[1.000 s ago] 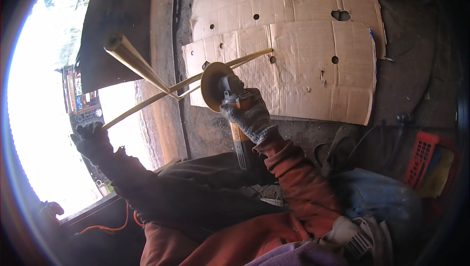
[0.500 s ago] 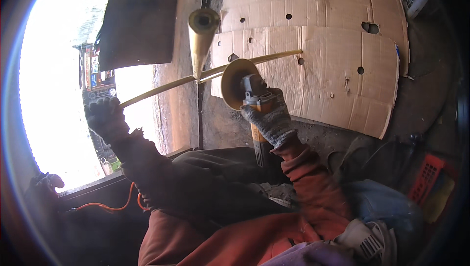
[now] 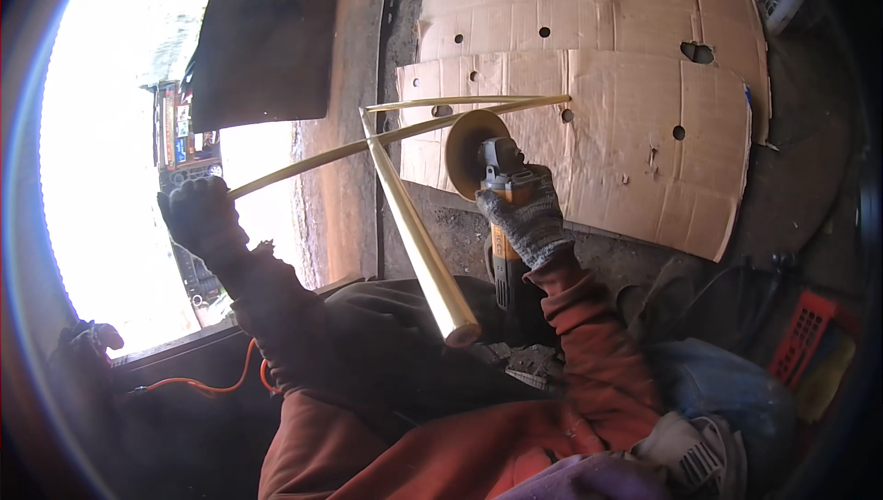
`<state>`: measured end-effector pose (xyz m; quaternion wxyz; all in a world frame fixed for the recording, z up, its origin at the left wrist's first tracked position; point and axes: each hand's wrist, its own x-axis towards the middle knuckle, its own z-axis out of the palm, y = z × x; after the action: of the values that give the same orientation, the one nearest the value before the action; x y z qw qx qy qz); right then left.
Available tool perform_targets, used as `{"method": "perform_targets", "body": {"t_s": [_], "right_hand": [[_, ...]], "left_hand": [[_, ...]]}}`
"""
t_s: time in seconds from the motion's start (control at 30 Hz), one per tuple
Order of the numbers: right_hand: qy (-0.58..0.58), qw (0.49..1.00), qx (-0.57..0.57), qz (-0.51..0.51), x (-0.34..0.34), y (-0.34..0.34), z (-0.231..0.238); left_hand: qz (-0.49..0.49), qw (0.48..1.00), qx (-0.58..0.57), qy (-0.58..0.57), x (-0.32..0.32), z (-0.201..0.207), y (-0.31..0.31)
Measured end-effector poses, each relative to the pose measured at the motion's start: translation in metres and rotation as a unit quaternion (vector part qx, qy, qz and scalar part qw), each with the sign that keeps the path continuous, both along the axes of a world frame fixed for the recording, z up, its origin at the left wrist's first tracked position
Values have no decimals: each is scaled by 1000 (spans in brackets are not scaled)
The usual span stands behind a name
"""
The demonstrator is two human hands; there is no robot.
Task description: The person uses an angle grinder to smooth or cut a gold-colored metal frame while sitting on the floor.
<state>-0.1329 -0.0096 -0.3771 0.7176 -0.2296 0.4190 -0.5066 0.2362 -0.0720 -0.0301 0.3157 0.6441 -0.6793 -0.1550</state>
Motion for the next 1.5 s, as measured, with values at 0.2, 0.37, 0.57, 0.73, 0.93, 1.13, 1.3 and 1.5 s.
{"method": "perform_targets", "body": {"t_s": [0.2,0.37,0.57,0.73,0.93,1.13,1.3,1.5], "right_hand": [[49,991,-113,57,5,3,32],[54,991,-122,3,2,3,23],[-33,998,41,-34,-21,-8,13],[-19,997,-76,-21,8,7,29],[4,1000,-11,-19,-8,2,18],[60,997,-37,-15,-2,8,11],[44,992,-114,-22,12,14,16],[83,987,-132,34,4,16,40]], "left_hand": [[85,947,-58,-304,34,13,13],[112,957,-22,-268,2,12,15],[-109,915,-47,385,-39,-11,5],[-126,886,-31,445,-36,-5,8],[-237,427,14,873,-82,-9,6],[-309,-494,51,811,-135,-15,4],[-300,-475,26,827,-141,-13,1],[-278,-490,59,824,-124,-11,1]]}}
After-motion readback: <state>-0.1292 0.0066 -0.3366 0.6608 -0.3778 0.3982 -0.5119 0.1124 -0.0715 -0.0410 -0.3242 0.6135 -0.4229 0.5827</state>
